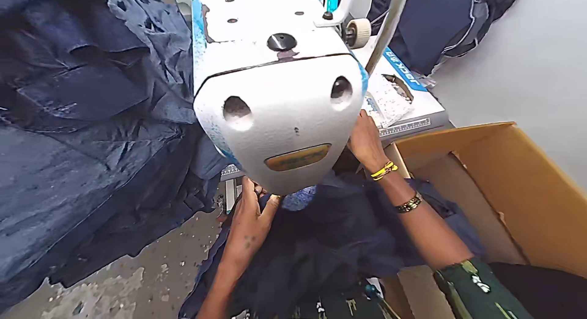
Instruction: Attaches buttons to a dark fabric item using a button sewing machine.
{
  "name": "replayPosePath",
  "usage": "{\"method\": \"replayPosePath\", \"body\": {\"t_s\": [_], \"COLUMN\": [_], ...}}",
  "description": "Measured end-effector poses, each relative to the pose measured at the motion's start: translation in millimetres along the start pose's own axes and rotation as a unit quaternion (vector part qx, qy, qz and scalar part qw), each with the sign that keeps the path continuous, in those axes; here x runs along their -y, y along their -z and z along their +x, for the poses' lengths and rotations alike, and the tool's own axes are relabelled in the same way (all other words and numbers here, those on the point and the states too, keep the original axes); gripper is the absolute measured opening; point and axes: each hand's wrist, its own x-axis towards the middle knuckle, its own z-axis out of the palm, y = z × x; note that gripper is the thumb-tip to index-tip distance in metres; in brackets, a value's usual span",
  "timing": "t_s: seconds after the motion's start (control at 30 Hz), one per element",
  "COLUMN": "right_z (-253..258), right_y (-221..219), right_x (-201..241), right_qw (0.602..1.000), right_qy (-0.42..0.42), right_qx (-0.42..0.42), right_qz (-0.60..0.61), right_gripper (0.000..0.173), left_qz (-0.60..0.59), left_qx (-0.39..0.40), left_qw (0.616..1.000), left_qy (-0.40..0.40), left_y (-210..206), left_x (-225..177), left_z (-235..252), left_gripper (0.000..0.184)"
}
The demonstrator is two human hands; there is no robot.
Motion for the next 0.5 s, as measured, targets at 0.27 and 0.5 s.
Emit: {"method": "replayPosePath", "body": {"t_s": [0.27,0.5], "right_z": [-8.6,-6.3], "right_y": [9.6,22.8], "right_x": [-11.4,-7.4], "right_qw": [0.997,0.979], "right_qy": [0.051,0.014], "right_qx": [-0.017,-0.115], "right_qz": [0.056,0.17], "right_gripper": [0.015,0.012], "left_qz": [-0.038,0.012], "left_qx": [0.002,0.01], "left_qw": [0.999,0.999], "left_qy": [0.015,0.039], "left_y": [-4.1,-3.8], "left_x": [-2.5,-8.4], "left_z": [-0.3,1.2], "left_gripper": [0.04,0.037]}}
